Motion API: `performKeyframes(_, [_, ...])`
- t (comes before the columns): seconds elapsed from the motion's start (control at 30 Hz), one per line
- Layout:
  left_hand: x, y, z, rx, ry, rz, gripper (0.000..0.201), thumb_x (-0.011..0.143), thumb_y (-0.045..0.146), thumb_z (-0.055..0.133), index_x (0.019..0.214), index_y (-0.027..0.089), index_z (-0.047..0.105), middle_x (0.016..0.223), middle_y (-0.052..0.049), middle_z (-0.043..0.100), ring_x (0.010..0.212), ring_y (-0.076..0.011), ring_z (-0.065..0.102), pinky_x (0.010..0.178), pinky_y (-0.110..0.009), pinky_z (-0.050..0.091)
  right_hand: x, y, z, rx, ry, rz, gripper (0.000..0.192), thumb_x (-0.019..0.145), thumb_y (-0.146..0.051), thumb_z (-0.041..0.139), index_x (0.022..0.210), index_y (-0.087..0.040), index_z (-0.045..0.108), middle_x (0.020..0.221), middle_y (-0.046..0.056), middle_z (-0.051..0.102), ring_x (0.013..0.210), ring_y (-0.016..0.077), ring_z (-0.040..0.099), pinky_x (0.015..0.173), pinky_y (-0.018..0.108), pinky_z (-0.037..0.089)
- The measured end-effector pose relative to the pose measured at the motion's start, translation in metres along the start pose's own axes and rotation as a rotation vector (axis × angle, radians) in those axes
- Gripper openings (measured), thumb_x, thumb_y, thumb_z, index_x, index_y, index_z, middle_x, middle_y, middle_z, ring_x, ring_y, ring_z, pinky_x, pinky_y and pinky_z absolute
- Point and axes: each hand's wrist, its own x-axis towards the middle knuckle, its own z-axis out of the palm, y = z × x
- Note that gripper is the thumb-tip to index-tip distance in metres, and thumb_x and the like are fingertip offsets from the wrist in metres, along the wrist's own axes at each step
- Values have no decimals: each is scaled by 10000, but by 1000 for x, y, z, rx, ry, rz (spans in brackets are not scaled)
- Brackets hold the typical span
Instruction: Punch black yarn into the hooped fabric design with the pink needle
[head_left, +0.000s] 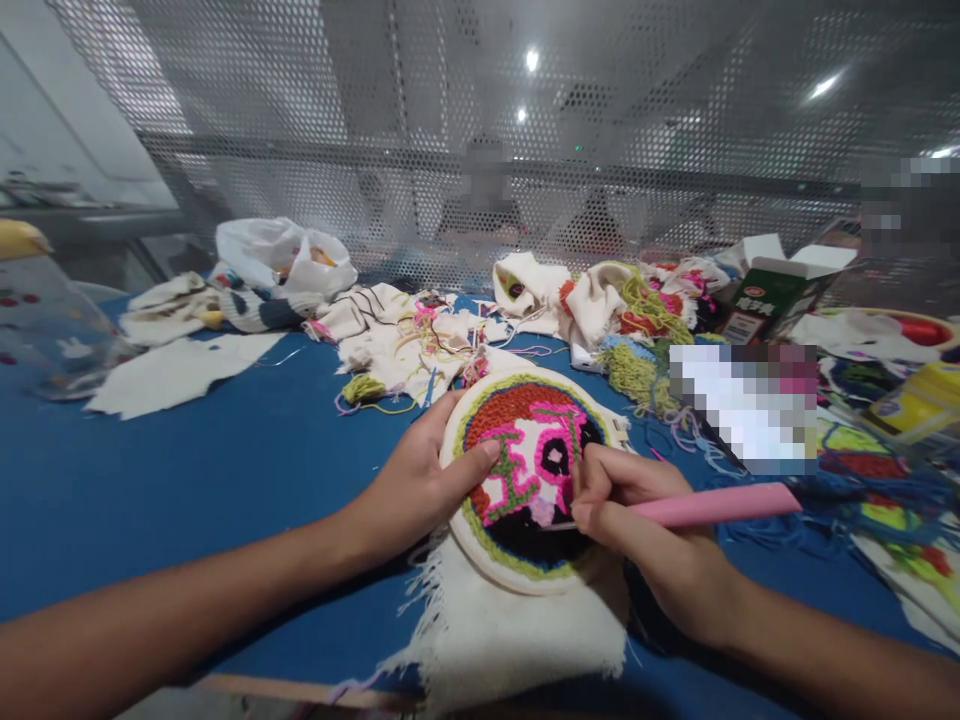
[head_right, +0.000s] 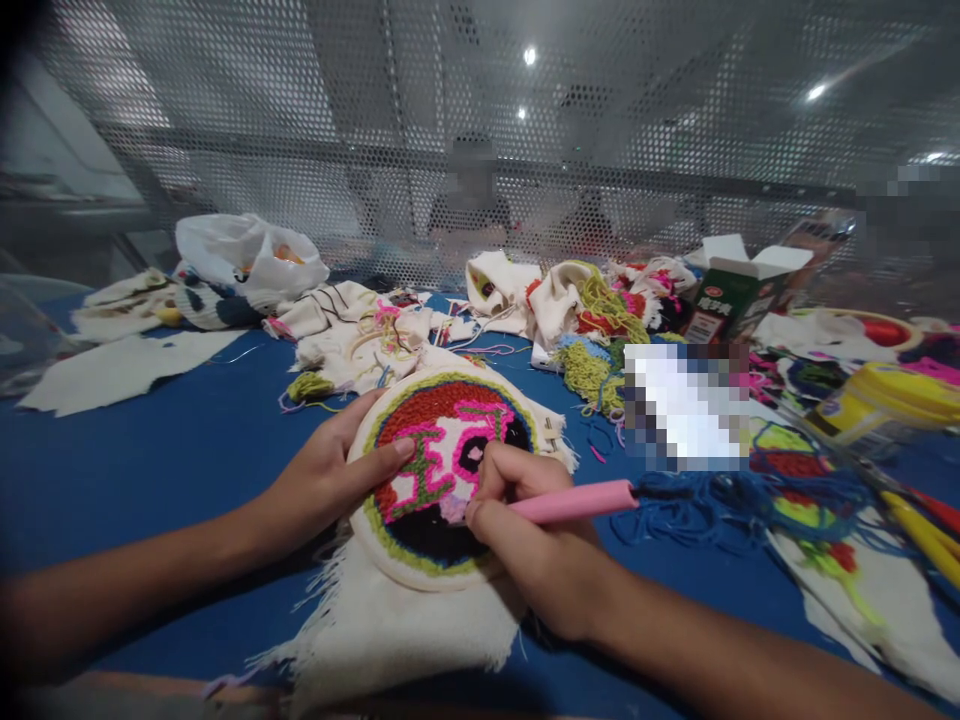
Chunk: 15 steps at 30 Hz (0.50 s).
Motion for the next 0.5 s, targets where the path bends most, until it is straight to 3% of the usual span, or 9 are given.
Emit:
performKeyframes(0.2, [0,0,2,26,41,5,381,783,282,587,1106,140,444,1035,-65,607,920,-188,567,802,-277,461,0,-6,0,-322,-307,-172,144,825,-189,434,685,-186,398,646,-33,445,566,88,382,526,210,298])
performKeyframes(0.27, [0,1,2,33,43,14,369,786,278,582,1100,140,446,1021,-61,612,904,-183,570,804,-277,462,0,-5,0,-352,-337,-228,94,809,-181,454,720,-178,423,679,-21,463,577,90,388,528,210,300])
performKeyframes(0.37, [0,1,2,18,13,17,371,793,289,577,1112,154,444,1016,-52,616,891,-176,574,795,-277,470,1,-3,0,-252,-282,-127,121,779,-174,470,670,-181,420,619,-34,452,554,88,390,506,202,298])
performKeyframes(0.5, [1,1,0,4,2,-5,398,786,300,589,1129,163,441,1052,-59,613,870,-167,582,761,-264,482,0,-1,0,-72,-111,44,125,676,-141,483,585,-186,409,587,-36,445,555,95,391,489,204,294])
